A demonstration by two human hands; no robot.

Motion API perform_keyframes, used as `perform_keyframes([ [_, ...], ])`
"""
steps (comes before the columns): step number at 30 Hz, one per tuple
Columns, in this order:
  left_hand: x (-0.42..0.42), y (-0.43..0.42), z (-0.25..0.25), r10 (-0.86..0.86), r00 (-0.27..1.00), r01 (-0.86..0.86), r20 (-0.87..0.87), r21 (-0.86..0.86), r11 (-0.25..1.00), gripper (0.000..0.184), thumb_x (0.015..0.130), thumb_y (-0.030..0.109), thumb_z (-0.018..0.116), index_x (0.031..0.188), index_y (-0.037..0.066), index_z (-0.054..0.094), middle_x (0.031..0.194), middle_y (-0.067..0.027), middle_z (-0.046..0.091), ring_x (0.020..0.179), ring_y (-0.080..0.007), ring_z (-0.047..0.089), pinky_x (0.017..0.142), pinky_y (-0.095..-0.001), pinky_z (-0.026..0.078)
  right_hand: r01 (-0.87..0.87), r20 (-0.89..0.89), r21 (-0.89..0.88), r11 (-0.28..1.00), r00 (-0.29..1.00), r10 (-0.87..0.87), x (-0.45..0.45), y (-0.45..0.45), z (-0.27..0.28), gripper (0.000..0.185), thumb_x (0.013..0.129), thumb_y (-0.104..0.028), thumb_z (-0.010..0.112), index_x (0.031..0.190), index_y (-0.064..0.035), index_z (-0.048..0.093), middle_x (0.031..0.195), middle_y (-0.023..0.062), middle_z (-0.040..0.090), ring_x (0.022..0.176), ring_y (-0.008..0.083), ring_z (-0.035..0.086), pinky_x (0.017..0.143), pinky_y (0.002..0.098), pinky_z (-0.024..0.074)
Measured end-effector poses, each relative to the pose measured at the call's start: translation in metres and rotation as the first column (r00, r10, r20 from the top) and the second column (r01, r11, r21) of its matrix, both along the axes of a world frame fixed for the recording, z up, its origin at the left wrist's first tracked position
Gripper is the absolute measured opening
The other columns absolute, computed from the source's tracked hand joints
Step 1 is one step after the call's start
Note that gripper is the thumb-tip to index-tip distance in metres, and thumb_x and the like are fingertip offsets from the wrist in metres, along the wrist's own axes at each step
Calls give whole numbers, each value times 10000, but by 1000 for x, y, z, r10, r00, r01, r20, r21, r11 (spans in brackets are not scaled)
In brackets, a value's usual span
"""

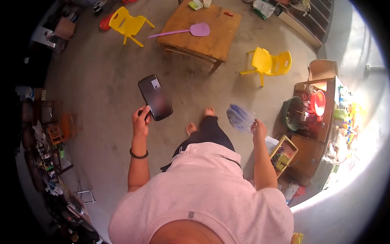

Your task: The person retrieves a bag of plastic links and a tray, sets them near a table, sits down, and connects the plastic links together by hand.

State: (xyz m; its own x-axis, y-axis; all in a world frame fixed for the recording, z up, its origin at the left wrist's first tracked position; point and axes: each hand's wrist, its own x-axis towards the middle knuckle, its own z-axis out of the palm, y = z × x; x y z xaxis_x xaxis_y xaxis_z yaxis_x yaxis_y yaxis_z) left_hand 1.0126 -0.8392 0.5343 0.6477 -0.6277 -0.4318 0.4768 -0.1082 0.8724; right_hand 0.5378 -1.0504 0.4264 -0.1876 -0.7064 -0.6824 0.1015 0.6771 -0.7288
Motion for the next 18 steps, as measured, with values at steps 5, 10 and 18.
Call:
perform_keyframes([
  [5, 86, -72, -17, -28, 1000, 28, -11, 13, 1000, 161, 879, 156, 649, 851, -3, 645, 562, 48, 429, 468, -39, 345, 440, -224, 232, -125, 106, -3, 992, 987, 124, 131, -71, 32, 189, 876, -163, 592, 986, -11, 607, 731, 38, 570, 615, 129, 555, 509, 240, 446],
  [10, 175, -154, -26, -100, 995, 99, 6, 104, 990, 151, 885, 164, 640, 847, 19, 627, 554, 46, 425, 457, -41, 350, 438, -223, 234, -304, 161, 29, 952, 942, 295, 244, -136, 19, 168, 894, -165, 591, 968, -17, 619, 741, 17, 572, 624, 108, 553, 527, 224, 448],
  [18, 305, -313, -63, -283, 959, 279, -14, 226, 933, 159, 877, 164, 645, 813, 21, 624, 545, 43, 437, 445, -33, 342, 418, -217, 229, -295, 218, 42, 954, 935, 280, 366, -234, 47, 161, 893, -175, 606, 916, -20, 641, 771, 21, 598, 650, 84, 528, 560, 208, 411],
])
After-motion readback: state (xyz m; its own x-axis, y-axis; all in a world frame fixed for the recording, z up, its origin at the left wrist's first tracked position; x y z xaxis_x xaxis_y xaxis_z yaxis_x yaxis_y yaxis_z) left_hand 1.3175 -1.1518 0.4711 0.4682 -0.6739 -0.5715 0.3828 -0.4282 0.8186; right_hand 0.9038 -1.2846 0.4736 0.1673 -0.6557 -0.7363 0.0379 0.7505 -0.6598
